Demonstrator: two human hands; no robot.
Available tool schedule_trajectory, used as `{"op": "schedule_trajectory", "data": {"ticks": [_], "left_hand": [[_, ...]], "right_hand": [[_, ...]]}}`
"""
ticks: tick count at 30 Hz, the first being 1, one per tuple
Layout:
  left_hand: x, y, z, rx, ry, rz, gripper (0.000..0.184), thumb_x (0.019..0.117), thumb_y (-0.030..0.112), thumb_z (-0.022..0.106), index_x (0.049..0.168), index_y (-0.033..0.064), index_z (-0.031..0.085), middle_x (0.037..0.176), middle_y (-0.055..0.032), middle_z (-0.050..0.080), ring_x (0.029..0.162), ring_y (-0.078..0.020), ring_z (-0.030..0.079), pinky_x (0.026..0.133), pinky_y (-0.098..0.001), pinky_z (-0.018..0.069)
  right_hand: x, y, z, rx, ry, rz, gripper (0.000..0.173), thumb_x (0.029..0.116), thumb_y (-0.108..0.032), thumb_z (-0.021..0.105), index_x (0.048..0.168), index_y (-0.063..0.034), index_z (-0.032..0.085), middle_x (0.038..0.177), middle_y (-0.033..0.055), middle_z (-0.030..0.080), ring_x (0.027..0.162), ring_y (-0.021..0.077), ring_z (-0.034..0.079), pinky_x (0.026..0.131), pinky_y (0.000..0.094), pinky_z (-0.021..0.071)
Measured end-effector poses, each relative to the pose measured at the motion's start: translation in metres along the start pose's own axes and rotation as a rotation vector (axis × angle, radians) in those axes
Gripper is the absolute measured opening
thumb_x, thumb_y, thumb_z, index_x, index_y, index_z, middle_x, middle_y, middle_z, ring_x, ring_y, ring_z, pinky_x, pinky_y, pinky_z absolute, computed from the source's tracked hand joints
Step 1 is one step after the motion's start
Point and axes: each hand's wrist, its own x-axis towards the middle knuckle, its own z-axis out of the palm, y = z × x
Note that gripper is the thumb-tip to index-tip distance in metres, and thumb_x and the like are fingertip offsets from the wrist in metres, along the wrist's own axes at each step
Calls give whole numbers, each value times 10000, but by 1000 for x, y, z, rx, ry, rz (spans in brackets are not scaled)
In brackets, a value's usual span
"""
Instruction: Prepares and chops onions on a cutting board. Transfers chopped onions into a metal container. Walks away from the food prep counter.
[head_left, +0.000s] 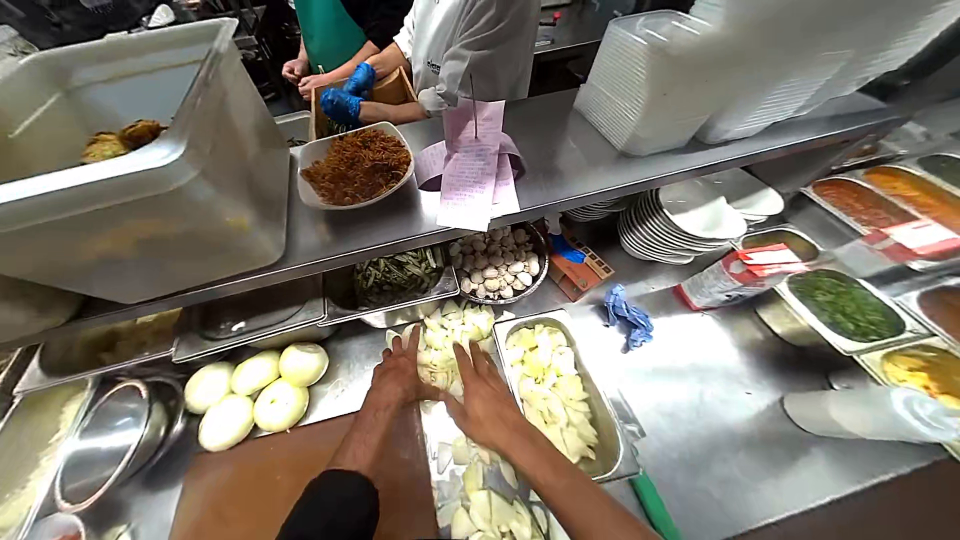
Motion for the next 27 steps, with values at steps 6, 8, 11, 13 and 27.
{"op": "schedule_trajectory", "data": {"ticks": [6,8,11,13,27], "left_hand": [[16,4,23,-75,67,121,1473,507,558,958,1658,360,60,1699,-134,172,1416,-471,412,948,-615,556],[21,8,30,-168,74,185,1444,530,504,967,1660,339,84,1700,-147,175,1431,-472,395,1010,-607,526],[29,11,46,-458,125,333,1368,542,375,981,1652,250,191,1668,-176,245,1432,-413,412,1122,-534,458],[34,5,61,-707,144,473,1291,538,310,988,1613,179,286,1606,-179,349,1440,-307,433,1166,-429,444],[-85,105,26,-865,-37,660,1046,678,280,938,1552,144,380,1503,-160,483,1354,-228,527,1109,-397,502]], "right_hand": [[126,20,32,-31,280,296,866,956,-775,328,1628,-229,327,1694,232,177,1479,458,359,1142,560,415],[135,25,42,-23,375,310,750,923,-799,340,1478,-341,550,1618,174,378,1388,436,455,1026,575,486],[127,32,56,140,450,193,645,956,-702,416,1341,-252,672,1513,140,508,1312,369,535,1017,544,496],[122,41,62,407,487,90,539,984,-543,539,1284,-125,701,1398,150,598,1301,310,561,1089,510,467],[-26,71,-18,1049,727,93,263,999,-241,578,1137,-69,721,1163,79,699,1127,174,641,974,404,538]]}}
